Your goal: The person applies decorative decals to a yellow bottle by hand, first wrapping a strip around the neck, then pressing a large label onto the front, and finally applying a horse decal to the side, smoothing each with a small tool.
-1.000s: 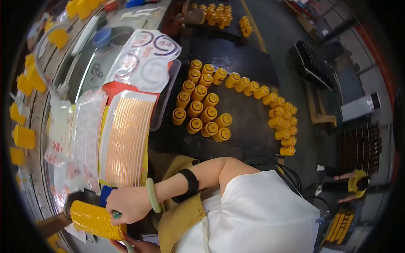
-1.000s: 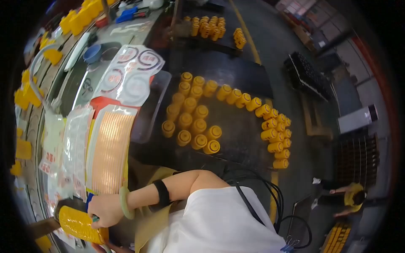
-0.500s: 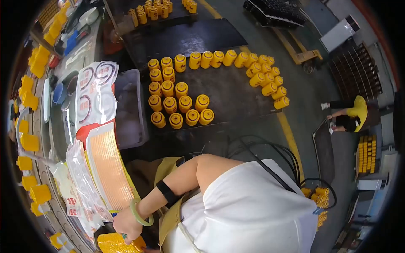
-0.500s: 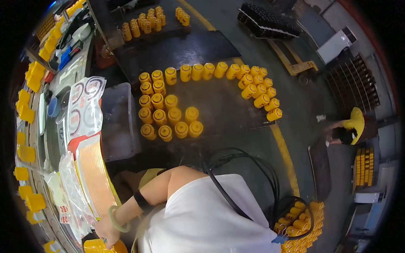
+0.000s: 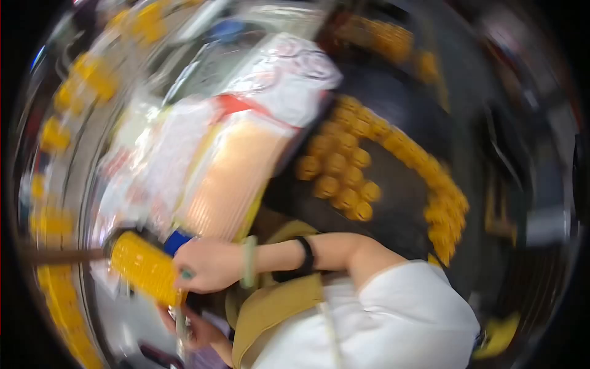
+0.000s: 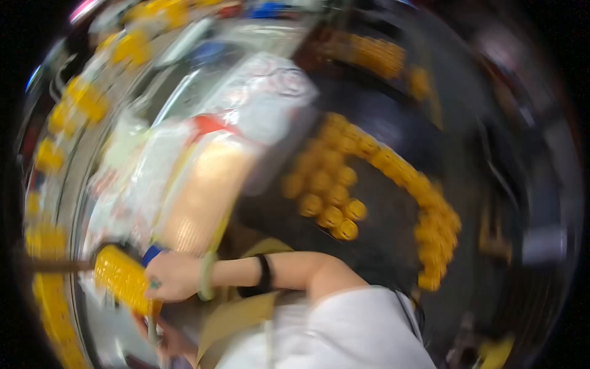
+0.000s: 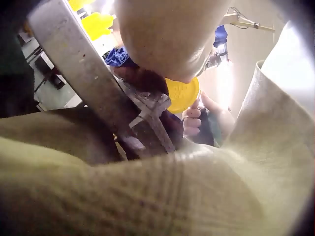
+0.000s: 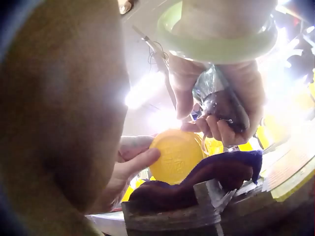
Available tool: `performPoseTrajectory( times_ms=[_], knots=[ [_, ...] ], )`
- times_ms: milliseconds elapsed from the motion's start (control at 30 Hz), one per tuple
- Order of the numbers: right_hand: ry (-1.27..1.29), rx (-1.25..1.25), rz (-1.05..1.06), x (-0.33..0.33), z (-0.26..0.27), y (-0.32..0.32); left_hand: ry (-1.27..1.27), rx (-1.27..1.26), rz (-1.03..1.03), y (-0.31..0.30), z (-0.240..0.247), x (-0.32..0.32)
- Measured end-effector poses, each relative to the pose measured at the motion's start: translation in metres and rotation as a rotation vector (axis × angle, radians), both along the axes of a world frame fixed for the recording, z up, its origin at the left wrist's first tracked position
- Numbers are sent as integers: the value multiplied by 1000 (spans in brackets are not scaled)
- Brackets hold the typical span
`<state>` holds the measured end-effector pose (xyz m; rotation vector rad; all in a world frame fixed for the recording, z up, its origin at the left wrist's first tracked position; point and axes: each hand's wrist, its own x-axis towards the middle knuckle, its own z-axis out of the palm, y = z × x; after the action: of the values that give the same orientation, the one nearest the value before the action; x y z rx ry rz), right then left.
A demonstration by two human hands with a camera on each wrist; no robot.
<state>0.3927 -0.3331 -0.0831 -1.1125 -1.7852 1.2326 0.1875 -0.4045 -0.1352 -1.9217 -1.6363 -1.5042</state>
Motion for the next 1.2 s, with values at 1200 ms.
performPoseTrajectory(
  times_ms=[1200],
  knots=[
    [-62, -130, 202, 23, 53, 17, -322, -167, -159, -6, 25, 12]
  ],
)
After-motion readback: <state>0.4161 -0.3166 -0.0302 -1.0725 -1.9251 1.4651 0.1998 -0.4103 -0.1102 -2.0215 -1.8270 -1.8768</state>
